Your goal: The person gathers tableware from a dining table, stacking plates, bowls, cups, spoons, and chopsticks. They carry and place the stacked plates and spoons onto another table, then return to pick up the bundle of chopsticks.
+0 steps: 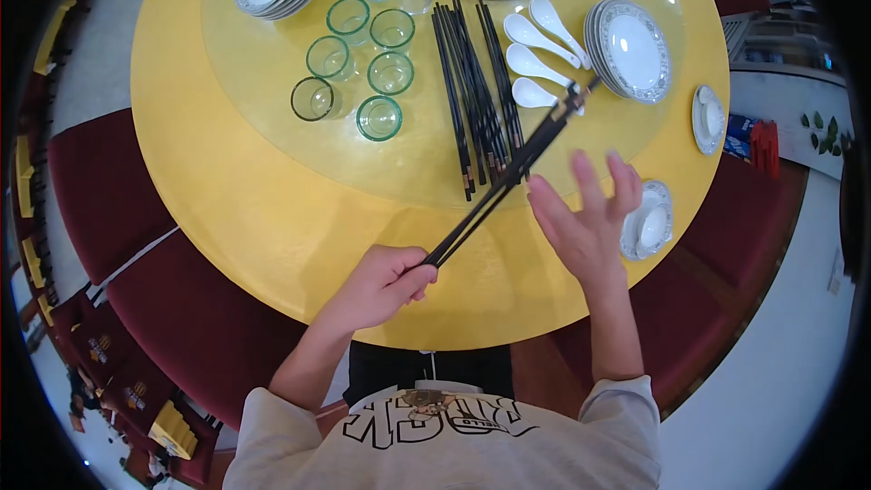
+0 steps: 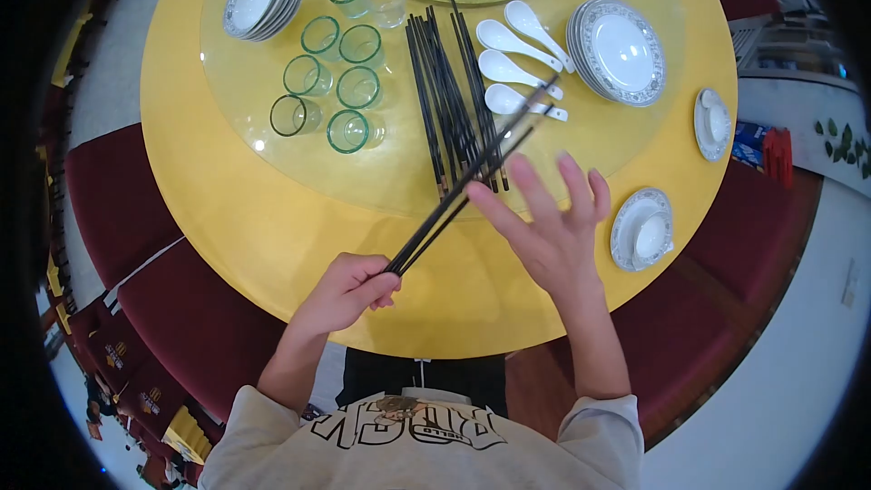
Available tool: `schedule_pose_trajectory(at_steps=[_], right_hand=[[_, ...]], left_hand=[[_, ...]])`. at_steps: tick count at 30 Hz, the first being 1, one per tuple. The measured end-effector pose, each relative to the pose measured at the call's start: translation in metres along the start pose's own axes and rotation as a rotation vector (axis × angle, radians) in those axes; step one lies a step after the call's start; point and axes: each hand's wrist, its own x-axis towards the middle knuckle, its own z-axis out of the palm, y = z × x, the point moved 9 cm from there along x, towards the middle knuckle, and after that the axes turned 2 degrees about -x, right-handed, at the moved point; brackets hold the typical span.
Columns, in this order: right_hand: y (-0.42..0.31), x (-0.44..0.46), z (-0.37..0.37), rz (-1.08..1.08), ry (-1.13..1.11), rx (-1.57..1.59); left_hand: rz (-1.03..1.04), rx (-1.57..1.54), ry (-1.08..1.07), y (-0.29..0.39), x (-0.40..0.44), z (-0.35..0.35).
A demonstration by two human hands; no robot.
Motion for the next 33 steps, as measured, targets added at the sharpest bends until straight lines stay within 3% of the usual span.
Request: schedule_pose_trajectory(at_steps=[2, 3, 5, 8, 10, 11, 13, 17, 20, 25, 33], right_hand=[[-0.008, 0.009, 0.018, -0.175, -0.250, -0.230], [-0.005, 0.012, 0.017, -0.171, -0.245, -0.230], [-0.003, 0.013, 0.025, -0.189, -0.330, -0.024], [0.006, 0.001, 0.034, -0.160, -0.482, 0.149], [0.035, -0.025, 0.055, 0.262, -0.655, 0.294], [0.032, -0.026, 0.059, 0.259, -0.653, 0.291], [0.047, -0.046, 0.079, 0.801, -0.711, 0.431], [0.032, -0.034, 0.123, 0.848, -0.634, 0.544], [0.026, -0.020, 0.145, 0.894, -0.559, 0.498], [0.019, 0.006, 0.156, 0.795, -0.393, 0.304], [0.019, 0.014, 0.160, 0.871, -0.452, 0.153]], left_hand=[[-0.029, 0.046, -0.078, 0.005, -0.003, -0.002], [0.015, 0.119, -0.160, 0.012, -0.004, 0.001], [0.057, 0.200, -0.236, 0.017, -0.004, 0.002], [0.023, 0.065, -0.120, 0.019, 0.002, -0.010], [0.252, -0.286, 0.364, 0.039, 0.001, -0.042], [0.276, -0.259, 0.480, 0.043, -0.001, -0.049], [0.292, -0.274, 0.486, 0.037, 0.001, -0.044], [0.233, -0.259, 0.398, 0.025, 0.005, -0.012], [0.173, -0.188, 0.326, 0.016, 0.007, 0.002], [0.149, -0.144, 0.283, 0.006, 0.016, -0.001], [0.148, -0.054, 0.256, 0.010, 0.037, -0.010]])
